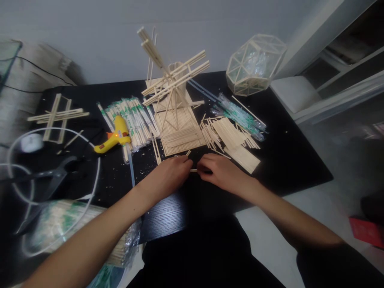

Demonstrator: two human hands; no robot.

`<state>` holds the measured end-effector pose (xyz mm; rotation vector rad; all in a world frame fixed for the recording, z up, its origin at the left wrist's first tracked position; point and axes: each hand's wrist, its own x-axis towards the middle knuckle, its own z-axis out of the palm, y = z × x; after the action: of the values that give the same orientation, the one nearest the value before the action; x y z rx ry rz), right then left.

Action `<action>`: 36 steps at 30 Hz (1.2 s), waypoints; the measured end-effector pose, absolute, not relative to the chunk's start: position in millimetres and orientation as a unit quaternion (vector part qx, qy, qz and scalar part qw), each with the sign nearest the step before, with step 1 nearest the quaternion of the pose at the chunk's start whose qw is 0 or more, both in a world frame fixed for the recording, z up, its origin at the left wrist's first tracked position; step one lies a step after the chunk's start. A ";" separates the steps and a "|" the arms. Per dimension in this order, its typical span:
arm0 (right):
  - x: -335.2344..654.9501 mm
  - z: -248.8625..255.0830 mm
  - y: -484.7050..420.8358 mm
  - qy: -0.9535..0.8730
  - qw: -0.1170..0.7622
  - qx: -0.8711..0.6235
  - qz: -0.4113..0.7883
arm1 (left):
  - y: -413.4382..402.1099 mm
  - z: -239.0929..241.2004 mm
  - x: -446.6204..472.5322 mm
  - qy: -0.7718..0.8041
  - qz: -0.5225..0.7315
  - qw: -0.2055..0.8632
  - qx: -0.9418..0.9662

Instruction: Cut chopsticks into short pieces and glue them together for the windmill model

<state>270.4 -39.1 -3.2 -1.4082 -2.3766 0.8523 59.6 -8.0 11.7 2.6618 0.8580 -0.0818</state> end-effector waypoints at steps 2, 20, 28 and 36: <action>274.2 -2.7 -39.8 -0.812 0.123 -0.490 0.293 | -8.1 11.3 59.1 0.306 -0.026 0.172 0.936; 262.4 -5.7 -36.7 -0.821 0.126 -0.470 0.297 | -8.2 7.9 58.1 0.301 -0.018 0.173 0.938; 258.0 -5.3 -36.2 -0.827 0.119 -0.468 0.289 | -7.6 8.5 58.6 0.302 -0.015 0.174 0.937; 257.9 -5.0 -36.4 -0.828 0.111 -0.470 0.286 | -8.4 9.5 58.6 0.306 -0.033 0.178 0.935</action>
<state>257.9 -36.4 -5.0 -1.3794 -2.4313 0.8391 58.6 -8.4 9.5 2.6434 0.8665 -0.0943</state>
